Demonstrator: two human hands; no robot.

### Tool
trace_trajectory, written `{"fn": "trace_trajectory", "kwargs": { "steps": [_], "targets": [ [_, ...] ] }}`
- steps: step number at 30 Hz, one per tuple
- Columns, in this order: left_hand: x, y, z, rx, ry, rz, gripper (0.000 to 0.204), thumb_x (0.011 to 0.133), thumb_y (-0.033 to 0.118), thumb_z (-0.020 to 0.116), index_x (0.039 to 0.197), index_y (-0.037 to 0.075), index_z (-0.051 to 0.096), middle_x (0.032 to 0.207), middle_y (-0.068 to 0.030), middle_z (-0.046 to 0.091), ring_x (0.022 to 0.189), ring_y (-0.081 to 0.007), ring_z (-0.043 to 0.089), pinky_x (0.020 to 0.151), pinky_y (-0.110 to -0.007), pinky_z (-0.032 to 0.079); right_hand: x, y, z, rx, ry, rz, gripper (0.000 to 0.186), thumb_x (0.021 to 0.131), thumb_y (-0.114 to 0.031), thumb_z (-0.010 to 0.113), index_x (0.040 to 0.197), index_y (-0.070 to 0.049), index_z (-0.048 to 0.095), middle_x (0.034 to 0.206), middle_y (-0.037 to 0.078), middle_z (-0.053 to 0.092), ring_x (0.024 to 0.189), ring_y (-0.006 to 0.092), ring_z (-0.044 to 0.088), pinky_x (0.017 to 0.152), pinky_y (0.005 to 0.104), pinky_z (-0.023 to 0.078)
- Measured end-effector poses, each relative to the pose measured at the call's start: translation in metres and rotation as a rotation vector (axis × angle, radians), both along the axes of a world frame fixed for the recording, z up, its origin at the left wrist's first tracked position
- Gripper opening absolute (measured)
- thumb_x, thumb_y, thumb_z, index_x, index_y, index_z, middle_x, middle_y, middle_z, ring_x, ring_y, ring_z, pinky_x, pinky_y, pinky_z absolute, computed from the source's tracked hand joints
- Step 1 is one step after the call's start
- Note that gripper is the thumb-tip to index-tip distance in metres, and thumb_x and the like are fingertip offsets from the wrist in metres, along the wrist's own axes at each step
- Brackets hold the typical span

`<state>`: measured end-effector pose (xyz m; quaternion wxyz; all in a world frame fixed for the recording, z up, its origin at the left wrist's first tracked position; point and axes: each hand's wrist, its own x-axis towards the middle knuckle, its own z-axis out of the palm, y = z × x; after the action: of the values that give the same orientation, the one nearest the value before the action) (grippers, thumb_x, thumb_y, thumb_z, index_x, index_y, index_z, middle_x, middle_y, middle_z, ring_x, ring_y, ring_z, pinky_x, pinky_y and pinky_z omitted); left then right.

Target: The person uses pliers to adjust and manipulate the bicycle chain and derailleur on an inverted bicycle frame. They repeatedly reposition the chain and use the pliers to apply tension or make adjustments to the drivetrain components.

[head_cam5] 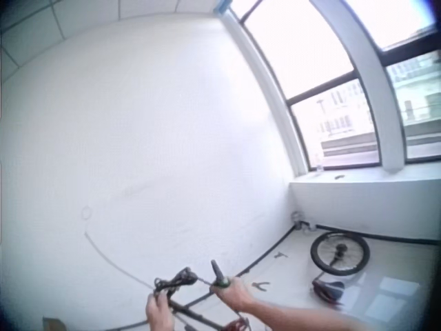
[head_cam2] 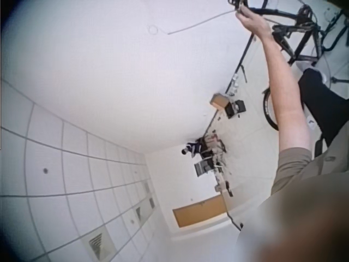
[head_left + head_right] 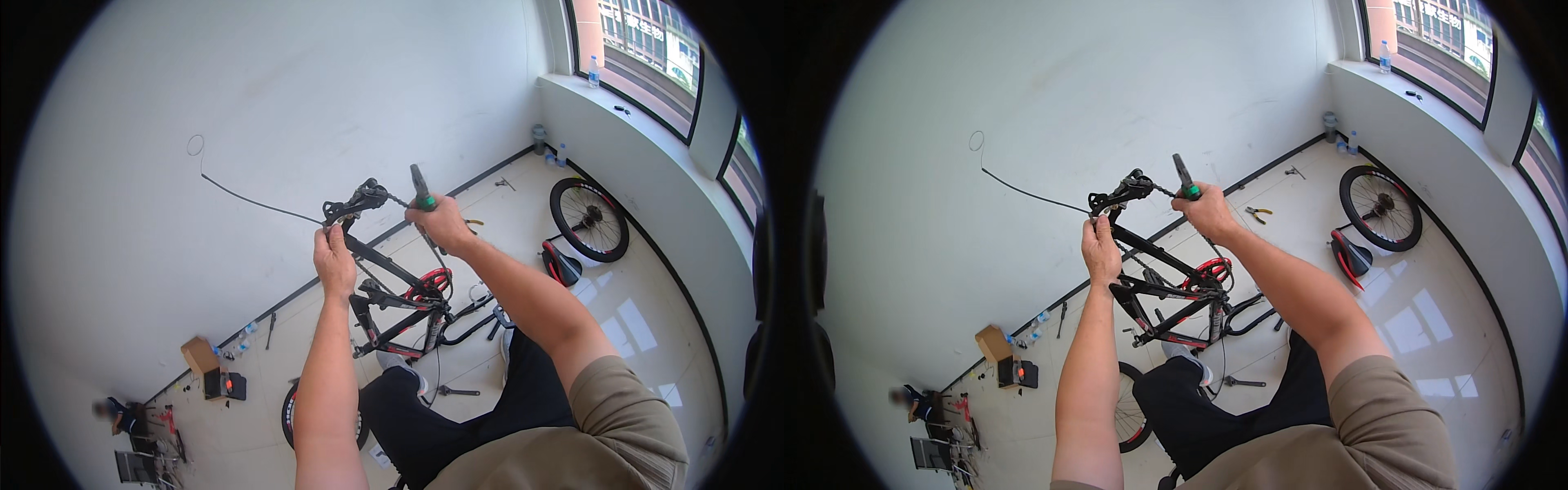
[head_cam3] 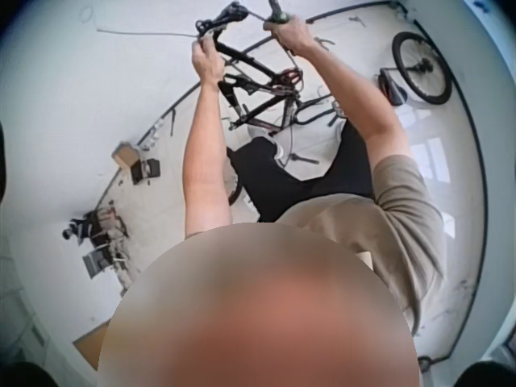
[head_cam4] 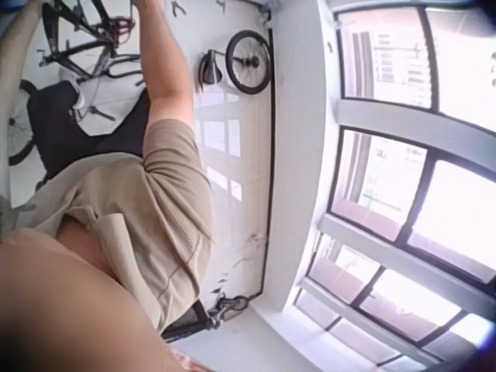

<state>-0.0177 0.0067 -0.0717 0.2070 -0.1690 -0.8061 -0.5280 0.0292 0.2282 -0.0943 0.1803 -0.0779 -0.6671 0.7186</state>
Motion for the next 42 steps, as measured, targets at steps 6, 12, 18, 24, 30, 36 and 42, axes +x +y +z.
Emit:
{"fn": "trace_trajectory", "kwargs": {
  "steps": [6, 12, 18, 24, 30, 36, 42],
  "targets": [
    [-0.001, -0.002, 0.001, -0.030, -0.004, -0.010, 0.039, 0.108, 0.038, 0.049, 0.105, 0.000, 0.058, 0.087, -0.0083, 0.060, 0.081, -0.0188, 0.054, 0.077, -0.034, 0.046, -0.011, -0.020, -0.006, 0.008, -0.015, 0.028, 0.020, 0.083, -0.017, 0.077, 0.090, 0.000, 0.069, 0.073, 0.002, 0.060, 0.068, 0.0131, 0.051, 0.063, 0.0334, 0.045],
    [0.001, -0.012, 0.013, 0.063, -0.117, -0.147, 0.038, 0.106, 0.037, 0.055, 0.107, 0.000, 0.060, 0.092, -0.0020, 0.060, 0.084, -0.0101, 0.051, 0.077, -0.026, 0.044, 0.011, -0.024, -0.019, -0.037, 0.043, -0.048, 0.023, 0.085, -0.016, 0.075, 0.101, 0.000, 0.072, 0.077, 0.003, 0.063, 0.071, 0.0126, 0.054, 0.066, 0.0317, 0.047],
    [0.011, -0.014, 0.003, 0.179, -0.075, -0.243, 0.039, 0.092, 0.011, 0.074, 0.123, -0.004, 0.056, 0.108, -0.0062, 0.065, 0.095, -0.0107, 0.059, 0.084, -0.026, 0.049, 0.096, 0.059, -0.086, -0.401, -0.203, -0.185, 0.029, 0.085, -0.015, 0.077, 0.108, -0.002, 0.067, 0.079, 0.004, 0.062, 0.066, 0.0134, 0.057, 0.060, 0.0319, 0.051],
    [0.010, -0.018, -0.020, 0.146, -0.084, -0.145, 0.030, 0.087, 0.012, 0.079, 0.107, -0.002, 0.063, 0.093, -0.0048, 0.070, 0.081, -0.0121, 0.064, 0.075, -0.028, 0.051, 0.220, 0.157, -0.182, -1.043, -0.223, -0.253, 0.010, 0.094, -0.009, 0.059, 0.094, 0.001, 0.058, 0.073, 0.004, 0.056, 0.063, 0.0155, 0.054, 0.063, 0.0323, 0.051],
    [0.008, -0.022, -0.028, -0.122, 0.066, 0.020, 0.026, 0.084, 0.015, 0.079, 0.099, -0.001, 0.064, 0.085, -0.0071, 0.070, 0.075, -0.0183, 0.066, 0.074, -0.033, 0.052, 0.295, 0.161, -0.219, -1.207, -0.236, -0.637, 0.010, 0.094, -0.006, 0.052, 0.099, 0.003, 0.050, 0.086, 0.010, 0.055, 0.069, 0.0187, 0.054, 0.064, 0.0341, 0.053],
    [0.009, -0.031, -0.041, 0.013, 0.009, -0.076, 0.040, 0.088, 0.010, 0.076, 0.119, -0.005, 0.057, 0.095, -0.0068, 0.067, 0.083, -0.0129, 0.064, 0.077, -0.027, 0.052, 0.298, 0.161, -0.230, -1.126, -0.218, -0.650, 0.010, 0.095, -0.008, 0.054, 0.100, 0.000, 0.049, 0.093, 0.010, 0.057, 0.071, 0.0195, 0.055, 0.065, 0.0356, 0.053],
    [0.019, -0.033, -0.043, 0.121, -0.164, -0.078, 0.063, 0.081, 0.013, 0.085, 0.132, -0.004, 0.052, 0.093, -0.0083, 0.066, 0.075, -0.0144, 0.064, 0.070, -0.027, 0.051, 0.277, 0.150, -0.206, -0.955, -0.187, -0.521, 0.012, 0.096, -0.010, 0.056, 0.103, -0.003, 0.049, 0.090, 0.010, 0.058, 0.071, 0.0203, 0.056, 0.063, 0.0371, 0.051]
  ]
}}
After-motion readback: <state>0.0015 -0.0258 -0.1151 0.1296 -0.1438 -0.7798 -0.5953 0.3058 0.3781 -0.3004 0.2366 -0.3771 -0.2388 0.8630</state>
